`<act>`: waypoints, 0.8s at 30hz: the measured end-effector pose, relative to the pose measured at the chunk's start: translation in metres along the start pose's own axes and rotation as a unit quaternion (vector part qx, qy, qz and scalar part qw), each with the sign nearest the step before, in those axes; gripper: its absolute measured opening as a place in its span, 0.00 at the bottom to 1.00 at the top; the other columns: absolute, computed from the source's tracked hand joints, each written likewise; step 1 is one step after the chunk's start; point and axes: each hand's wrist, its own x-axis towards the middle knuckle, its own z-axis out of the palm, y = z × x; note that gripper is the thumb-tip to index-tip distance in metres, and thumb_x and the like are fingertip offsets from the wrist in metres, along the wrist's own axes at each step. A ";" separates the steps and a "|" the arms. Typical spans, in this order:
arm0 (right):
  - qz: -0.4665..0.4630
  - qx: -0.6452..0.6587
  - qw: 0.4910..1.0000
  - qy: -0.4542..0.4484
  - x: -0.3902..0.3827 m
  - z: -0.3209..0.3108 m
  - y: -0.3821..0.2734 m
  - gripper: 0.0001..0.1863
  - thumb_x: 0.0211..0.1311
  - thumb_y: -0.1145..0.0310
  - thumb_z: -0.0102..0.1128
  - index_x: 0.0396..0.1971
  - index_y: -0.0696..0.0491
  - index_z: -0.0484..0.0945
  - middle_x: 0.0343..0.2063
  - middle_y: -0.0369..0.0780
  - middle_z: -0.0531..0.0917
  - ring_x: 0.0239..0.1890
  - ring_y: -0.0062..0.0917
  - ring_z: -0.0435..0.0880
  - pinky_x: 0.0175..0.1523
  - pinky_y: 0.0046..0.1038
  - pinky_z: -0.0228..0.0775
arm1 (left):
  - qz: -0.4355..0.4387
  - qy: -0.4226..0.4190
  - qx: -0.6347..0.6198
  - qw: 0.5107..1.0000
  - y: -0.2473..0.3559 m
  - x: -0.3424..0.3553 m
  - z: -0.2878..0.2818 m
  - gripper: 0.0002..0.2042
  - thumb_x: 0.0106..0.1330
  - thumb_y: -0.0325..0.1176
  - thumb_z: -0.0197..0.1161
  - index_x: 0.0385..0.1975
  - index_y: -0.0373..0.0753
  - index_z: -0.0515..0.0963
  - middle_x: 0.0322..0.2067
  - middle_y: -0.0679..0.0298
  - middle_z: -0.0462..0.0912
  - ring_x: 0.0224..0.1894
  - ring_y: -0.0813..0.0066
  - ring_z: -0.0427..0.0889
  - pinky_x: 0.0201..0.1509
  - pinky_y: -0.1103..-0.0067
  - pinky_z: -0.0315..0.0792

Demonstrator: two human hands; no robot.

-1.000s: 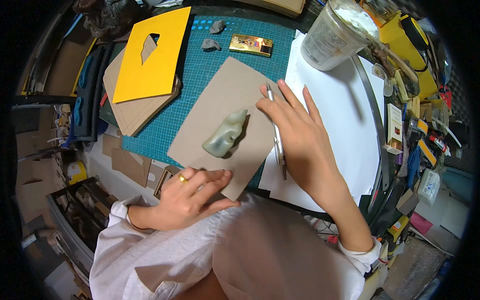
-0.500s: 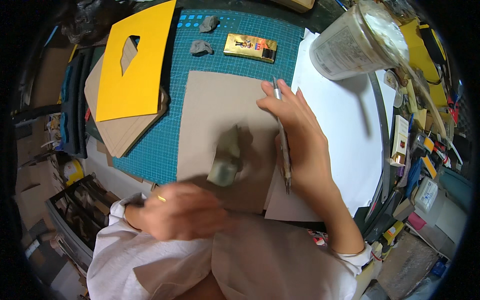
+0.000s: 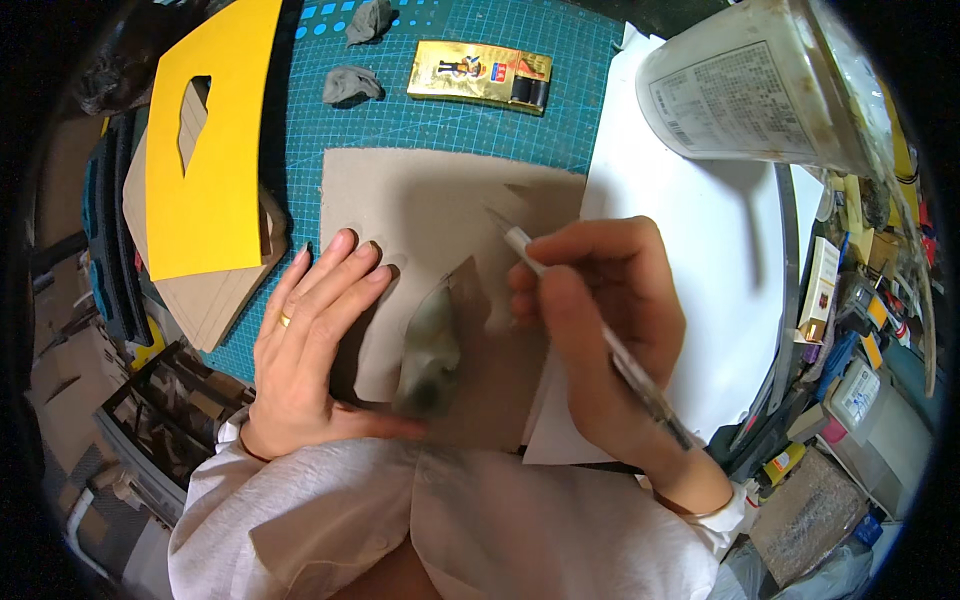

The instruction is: The person carves a small green clay face using a metal sculpting tool. They repeatedly refine the contours of the nose, cheeks, and chin, occasionally measuring the piece with a ruler to check proportions.

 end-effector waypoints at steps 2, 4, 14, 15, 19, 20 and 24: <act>-0.019 0.000 0.999 -0.030 0.002 -0.005 0.002 0.04 0.70 0.75 0.56 0.39 0.57 0.71 0.31 0.36 0.79 0.28 0.11 0.72 0.34 0.16 0.64 | -0.001 0.005 0.010 1.000 0.001 0.001 0.001 0.48 0.39 0.60 0.76 0.59 0.33 0.73 0.60 0.52 0.75 0.67 0.55 0.70 0.71 0.60 0.58; -0.006 -0.010 1.000 -0.023 0.003 -0.005 0.004 0.07 0.67 0.77 0.60 0.33 0.56 0.70 0.27 0.35 0.79 0.26 0.10 0.71 0.31 0.15 0.61 | -0.005 0.012 0.018 1.000 0.001 0.001 0.003 0.51 0.31 0.60 0.79 0.57 0.32 0.75 0.58 0.49 0.77 0.66 0.48 0.71 0.70 0.57 0.59; -0.054 -0.163 0.985 -0.003 0.004 0.005 0.008 0.15 0.61 0.82 0.64 0.21 0.55 0.66 0.22 0.36 0.78 0.21 0.10 0.69 0.24 0.17 0.60 | -0.008 0.025 0.015 1.000 0.001 0.002 0.005 0.52 0.30 0.63 0.78 0.56 0.32 0.76 0.56 0.49 0.79 0.65 0.48 0.73 0.70 0.56 0.59; -0.051 -0.160 0.986 0.002 0.004 0.006 0.009 0.15 0.61 0.82 0.64 0.21 0.55 0.66 0.22 0.36 0.78 0.21 0.10 0.69 0.24 0.17 0.60 | -0.008 0.027 0.016 0.999 0.001 0.002 0.006 0.52 0.30 0.64 0.78 0.56 0.32 0.76 0.56 0.49 0.79 0.65 0.48 0.73 0.69 0.56 0.59; -0.043 -0.165 0.985 0.009 0.004 0.007 0.007 0.16 0.59 0.82 0.65 0.21 0.55 0.66 0.22 0.37 0.79 0.20 0.10 0.70 0.24 0.17 0.61 | -0.011 0.027 0.014 0.999 0.001 0.002 0.005 0.53 0.29 0.65 0.77 0.56 0.32 0.76 0.56 0.49 0.79 0.65 0.48 0.73 0.69 0.56 0.59; -0.043 -0.169 0.985 0.007 0.005 0.007 0.007 0.16 0.59 0.82 0.65 0.21 0.55 0.66 0.22 0.37 0.79 0.20 0.11 0.70 0.24 0.17 0.61 | -0.013 0.027 0.012 0.999 0.001 0.002 0.005 0.53 0.28 0.65 0.77 0.56 0.32 0.76 0.56 0.49 0.79 0.65 0.48 0.73 0.69 0.56 0.59; -0.071 -0.184 0.980 -0.010 0.006 0.006 0.008 0.16 0.59 0.83 0.65 0.21 0.55 0.66 0.21 0.38 0.80 0.19 0.11 0.70 0.23 0.17 0.60 | -0.025 0.032 -0.003 0.999 0.004 0.004 0.003 0.48 0.35 0.63 0.75 0.56 0.32 0.77 0.56 0.52 0.80 0.64 0.54 0.74 0.70 0.60 0.59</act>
